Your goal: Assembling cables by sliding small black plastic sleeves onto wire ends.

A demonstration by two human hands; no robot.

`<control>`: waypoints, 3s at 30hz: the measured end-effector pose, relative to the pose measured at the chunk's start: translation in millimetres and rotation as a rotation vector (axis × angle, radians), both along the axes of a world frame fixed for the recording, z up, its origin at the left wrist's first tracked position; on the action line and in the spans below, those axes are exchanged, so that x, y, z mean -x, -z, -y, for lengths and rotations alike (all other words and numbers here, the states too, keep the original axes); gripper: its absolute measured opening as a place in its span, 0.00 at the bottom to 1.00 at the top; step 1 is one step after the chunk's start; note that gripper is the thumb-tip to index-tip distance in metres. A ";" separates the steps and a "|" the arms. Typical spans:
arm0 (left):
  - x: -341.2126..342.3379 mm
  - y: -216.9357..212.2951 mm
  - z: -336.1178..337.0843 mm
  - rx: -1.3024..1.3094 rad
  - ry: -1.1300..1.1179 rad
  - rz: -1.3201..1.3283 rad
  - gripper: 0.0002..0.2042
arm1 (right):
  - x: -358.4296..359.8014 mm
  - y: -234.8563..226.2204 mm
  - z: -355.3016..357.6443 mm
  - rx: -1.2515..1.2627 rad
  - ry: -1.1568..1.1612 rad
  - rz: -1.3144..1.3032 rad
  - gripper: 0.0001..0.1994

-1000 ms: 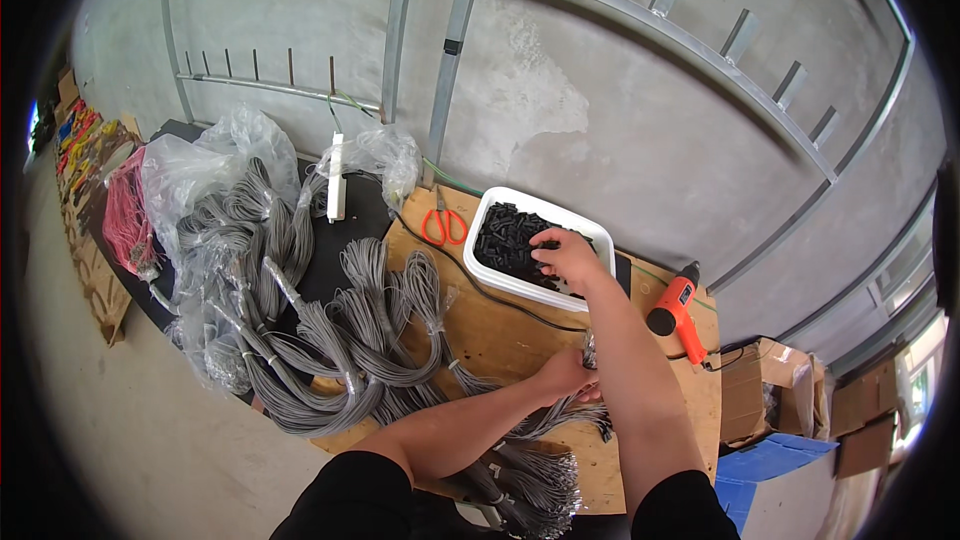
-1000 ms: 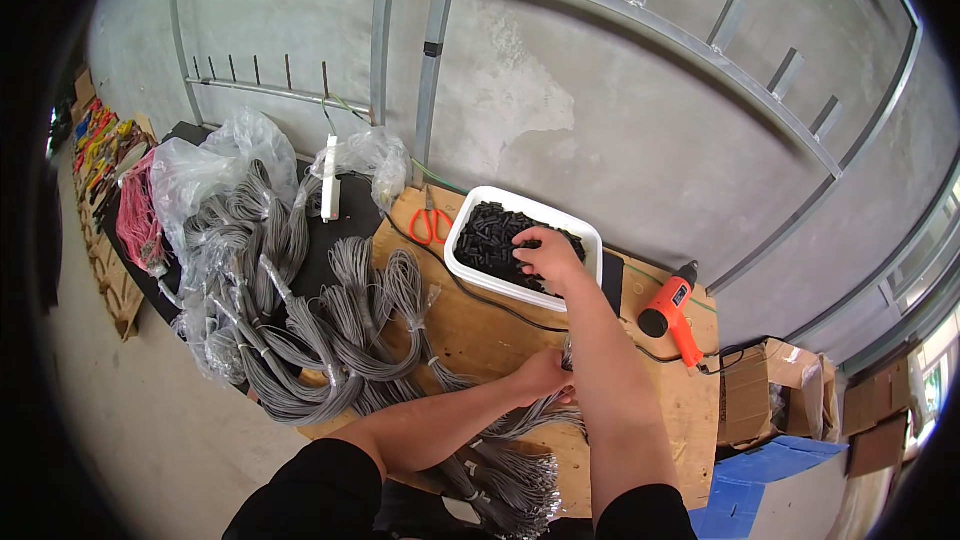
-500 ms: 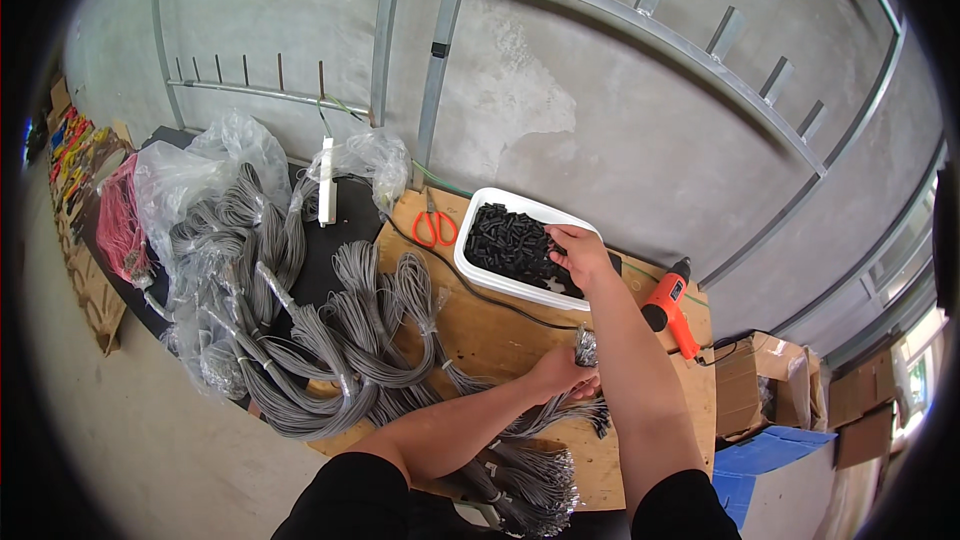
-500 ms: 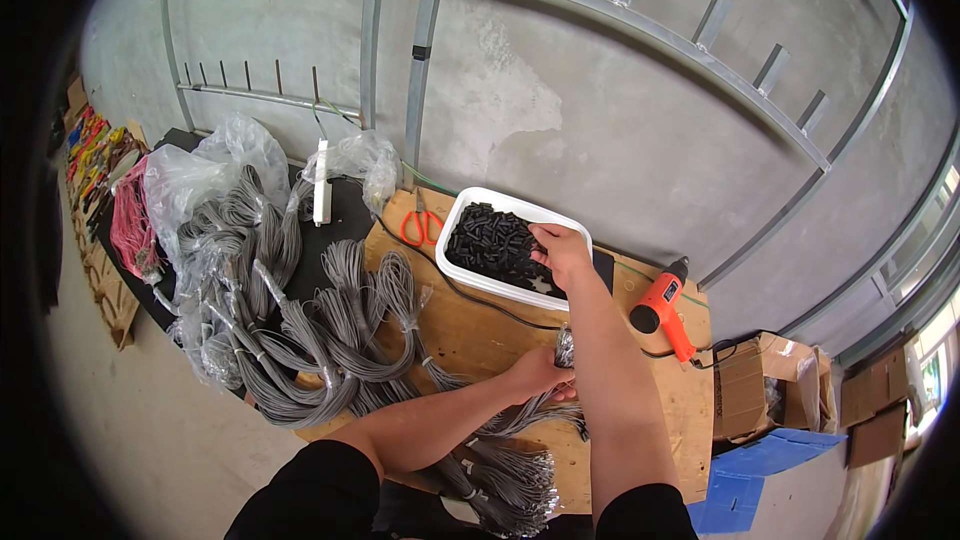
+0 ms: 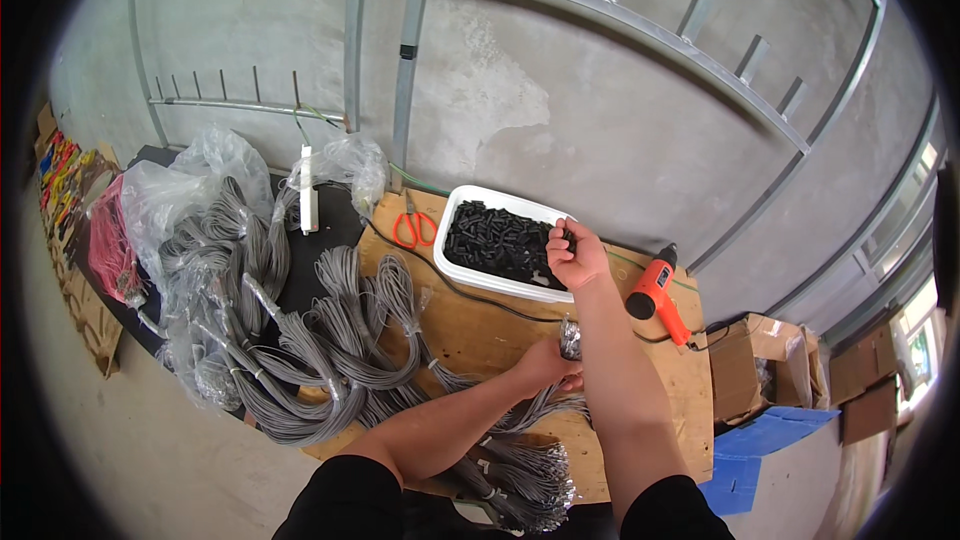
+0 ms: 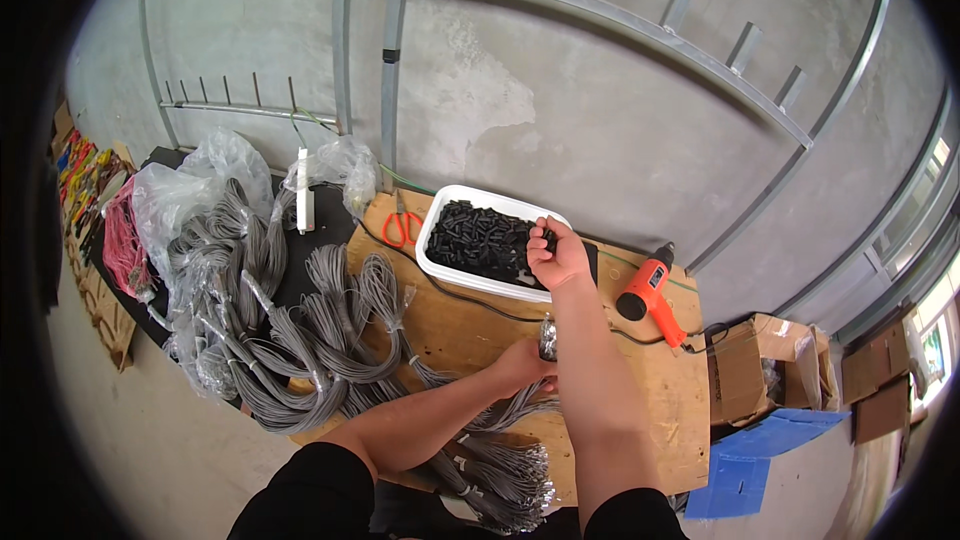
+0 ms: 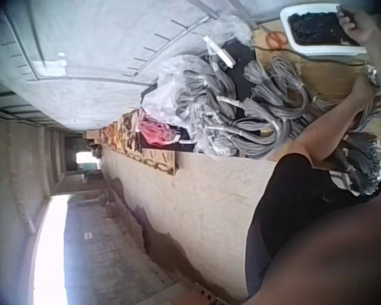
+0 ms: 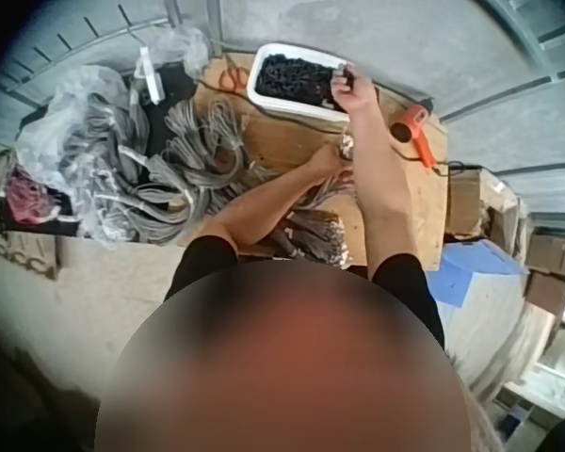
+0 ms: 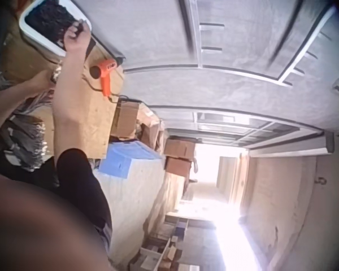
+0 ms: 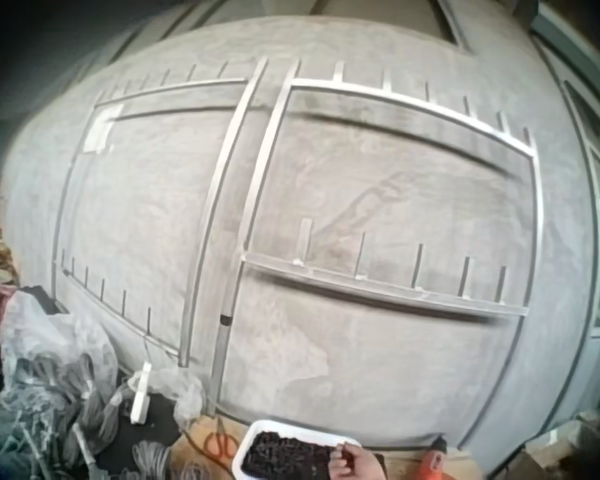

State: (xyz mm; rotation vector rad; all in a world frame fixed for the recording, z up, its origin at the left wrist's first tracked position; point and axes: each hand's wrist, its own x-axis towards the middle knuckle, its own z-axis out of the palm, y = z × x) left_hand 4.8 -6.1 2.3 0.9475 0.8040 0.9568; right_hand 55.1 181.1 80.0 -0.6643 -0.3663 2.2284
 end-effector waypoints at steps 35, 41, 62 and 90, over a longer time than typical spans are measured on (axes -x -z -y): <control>1.5 -8.2 -4.8 0.079 -0.066 0.043 0.11 | -165.6 60.3 159.6 -0.500 0.088 0.601 0.03; 3.1 1.7 -6.5 0.013 0.007 -0.072 0.13 | -160.6 65.9 164.5 -0.601 0.189 0.685 0.03; -2.4 -0.8 -4.5 0.055 -0.088 -0.020 0.09 | -146.6 67.6 179.8 -0.841 0.300 0.869 0.03; -10.5 3.9 -6.2 0.088 -0.243 -0.134 0.07 | -177.3 76.9 148.8 -0.003 0.432 0.053 0.09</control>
